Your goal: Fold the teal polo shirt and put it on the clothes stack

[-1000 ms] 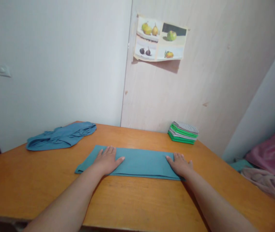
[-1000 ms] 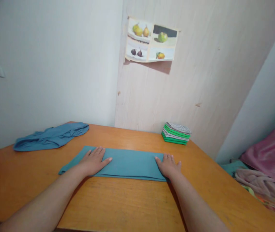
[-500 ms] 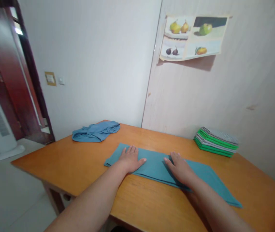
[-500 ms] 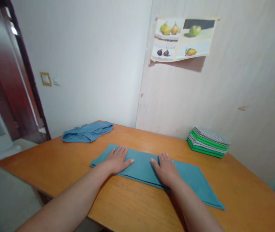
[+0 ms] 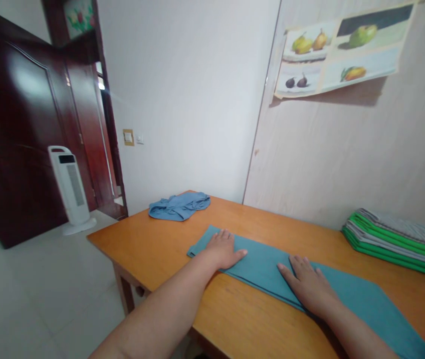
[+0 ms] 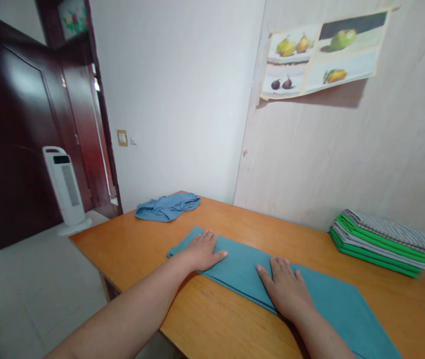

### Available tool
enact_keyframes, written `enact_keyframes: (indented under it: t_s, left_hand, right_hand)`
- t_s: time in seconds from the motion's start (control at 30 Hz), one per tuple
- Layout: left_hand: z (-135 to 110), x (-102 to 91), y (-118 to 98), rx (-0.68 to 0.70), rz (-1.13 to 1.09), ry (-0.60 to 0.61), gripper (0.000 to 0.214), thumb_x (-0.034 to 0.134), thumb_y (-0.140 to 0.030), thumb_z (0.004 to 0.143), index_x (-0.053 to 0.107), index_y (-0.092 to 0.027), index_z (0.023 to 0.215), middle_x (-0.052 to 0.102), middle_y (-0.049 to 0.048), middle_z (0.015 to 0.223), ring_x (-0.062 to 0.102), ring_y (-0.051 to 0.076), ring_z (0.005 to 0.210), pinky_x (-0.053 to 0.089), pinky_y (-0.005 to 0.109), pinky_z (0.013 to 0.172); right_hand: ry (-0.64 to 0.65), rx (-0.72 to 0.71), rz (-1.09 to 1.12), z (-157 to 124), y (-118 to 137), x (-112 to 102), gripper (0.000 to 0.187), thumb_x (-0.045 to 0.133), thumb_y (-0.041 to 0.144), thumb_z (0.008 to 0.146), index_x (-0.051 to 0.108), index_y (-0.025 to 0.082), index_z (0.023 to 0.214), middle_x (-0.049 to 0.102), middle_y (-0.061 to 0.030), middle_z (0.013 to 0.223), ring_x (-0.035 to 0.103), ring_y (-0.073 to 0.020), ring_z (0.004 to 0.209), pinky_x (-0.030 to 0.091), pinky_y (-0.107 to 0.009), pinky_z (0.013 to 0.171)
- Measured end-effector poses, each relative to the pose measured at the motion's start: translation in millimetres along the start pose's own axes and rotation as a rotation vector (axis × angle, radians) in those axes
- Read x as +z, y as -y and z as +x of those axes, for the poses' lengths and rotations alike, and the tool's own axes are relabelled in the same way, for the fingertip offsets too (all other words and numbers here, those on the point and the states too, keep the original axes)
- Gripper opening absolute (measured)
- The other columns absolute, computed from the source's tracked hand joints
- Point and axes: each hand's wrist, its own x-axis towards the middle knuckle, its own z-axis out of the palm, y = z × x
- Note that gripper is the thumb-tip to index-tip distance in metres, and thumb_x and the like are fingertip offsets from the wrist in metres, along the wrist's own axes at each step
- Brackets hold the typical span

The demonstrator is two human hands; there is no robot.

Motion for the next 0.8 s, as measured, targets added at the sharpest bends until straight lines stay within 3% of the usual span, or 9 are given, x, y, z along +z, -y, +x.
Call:
enact_keyframes:
  t_s: [0.2,0.4,0.57,0.8]
  left_hand:
    - [1.1,-10.5,15.5,-0.054,0.045,-0.056,0.098,0.022,-0.079,0.087,0.036,-0.003,0.147,0.027,0.0239,0.157,0.019,0.038,0.146,0.018,0.049,0.117]
    - [-6.2,-1.8,38.7,-0.065,0.055,-0.087,0.096,0.013,-0.078,0.089,0.029,-0.007,0.151,0.028,0.0215,0.157,0.023,0.034,0.146,0.019,0.045,0.117]
    - [-4.1,1.2,42.2,-0.078,0.058,-0.059,0.099,0.012,-0.08,0.088,0.027,-0.007,0.152,0.024,0.0213,0.159,0.02,0.034,0.147,0.018,0.045,0.117]
    - [1.2,6.5,46.5,-0.084,0.033,-0.083,0.097,0.019,-0.08,0.088,0.028,-0.008,0.152,0.023,0.0214,0.159,0.019,0.034,0.148,0.017,0.046,0.116]
  right_hand:
    - [-0.012,-0.017,0.016,1.5,-1.5,2.2,0.069,0.027,0.061,0.092,0.048,0.022,0.145,0.038,-0.0113,0.155,0.024,-0.0316,0.146,0.024,-0.055,0.115]
    - [-0.031,-0.018,0.027,4.5,-2.8,11.5,0.074,0.025,0.064,0.091,0.045,0.02,0.147,0.036,-0.0117,0.156,0.023,-0.032,0.147,0.022,-0.055,0.116]
    - [-0.029,0.014,0.026,5.5,-2.3,12.3,0.087,0.017,0.068,0.09,0.034,0.009,0.152,0.031,-0.0139,0.157,0.021,-0.0304,0.148,0.019,-0.053,0.118]
    - [-0.026,0.015,0.029,-0.1,-1.6,3.8,0.087,0.016,0.068,0.091,0.035,0.008,0.151,0.03,-0.0135,0.158,0.02,-0.0305,0.148,0.016,-0.054,0.118]
